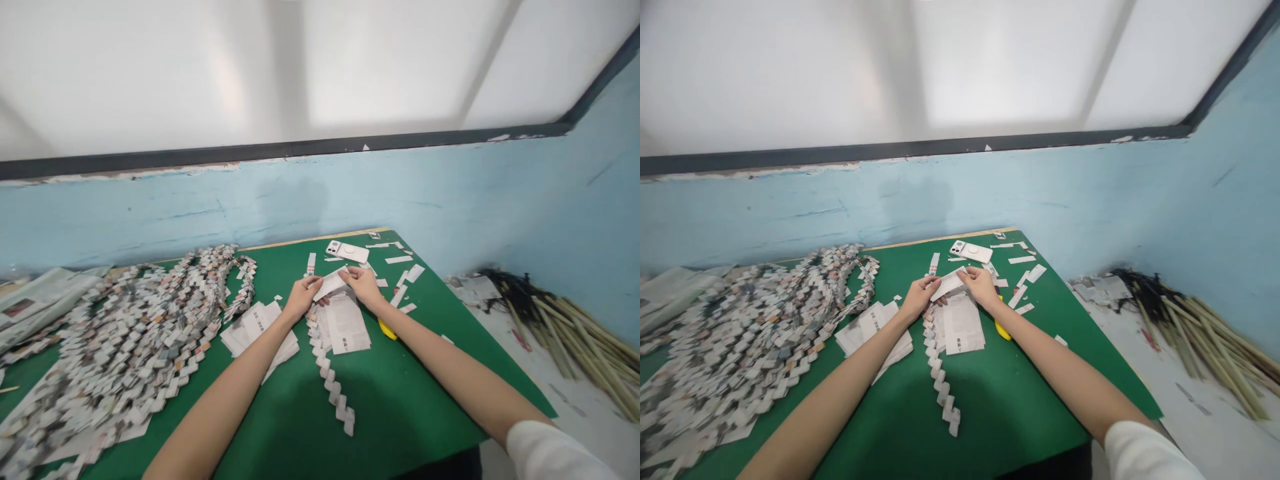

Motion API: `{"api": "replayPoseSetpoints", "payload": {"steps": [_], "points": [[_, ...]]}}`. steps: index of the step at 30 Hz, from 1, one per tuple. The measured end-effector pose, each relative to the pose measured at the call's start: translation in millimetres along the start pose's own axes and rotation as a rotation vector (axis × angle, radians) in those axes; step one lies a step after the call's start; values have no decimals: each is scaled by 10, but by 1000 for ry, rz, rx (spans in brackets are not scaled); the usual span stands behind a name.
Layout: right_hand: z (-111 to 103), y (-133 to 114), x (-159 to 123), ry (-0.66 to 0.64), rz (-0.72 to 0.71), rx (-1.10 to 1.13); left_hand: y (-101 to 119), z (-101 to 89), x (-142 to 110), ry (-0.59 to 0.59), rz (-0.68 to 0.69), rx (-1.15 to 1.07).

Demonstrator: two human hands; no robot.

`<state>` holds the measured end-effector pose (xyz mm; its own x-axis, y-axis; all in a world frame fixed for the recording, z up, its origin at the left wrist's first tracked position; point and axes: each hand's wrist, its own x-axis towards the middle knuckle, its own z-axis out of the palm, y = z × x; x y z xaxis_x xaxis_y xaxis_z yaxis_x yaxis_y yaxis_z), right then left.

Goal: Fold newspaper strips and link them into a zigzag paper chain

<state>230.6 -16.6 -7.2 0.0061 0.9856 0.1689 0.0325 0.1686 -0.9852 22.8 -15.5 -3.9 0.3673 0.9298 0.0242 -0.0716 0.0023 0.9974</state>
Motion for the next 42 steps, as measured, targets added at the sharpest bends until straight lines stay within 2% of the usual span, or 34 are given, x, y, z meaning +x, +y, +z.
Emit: {"api": "replayPoseSetpoints", "payload": {"steps": [7, 17, 23, 32, 37, 42], "points": [[4, 13, 14, -21, -18, 24, -90, -50, 43, -8, 2, -6], [14, 11, 1, -37, -55, 18, 26, -16, -4, 5, 1, -2], [-1, 50, 35, 0, -80, 35, -38, -15, 21, 25, 5, -83], [-3, 29, 27, -12, -28, 64, -79, -29, 41, 101, 24, -123], [9, 21, 12, -12, -50, 42, -50, -35, 21, 130, 26, -96], [16, -37, 11, -78, -17, 43, -60, -49, 32, 131, 32, -89]]}}
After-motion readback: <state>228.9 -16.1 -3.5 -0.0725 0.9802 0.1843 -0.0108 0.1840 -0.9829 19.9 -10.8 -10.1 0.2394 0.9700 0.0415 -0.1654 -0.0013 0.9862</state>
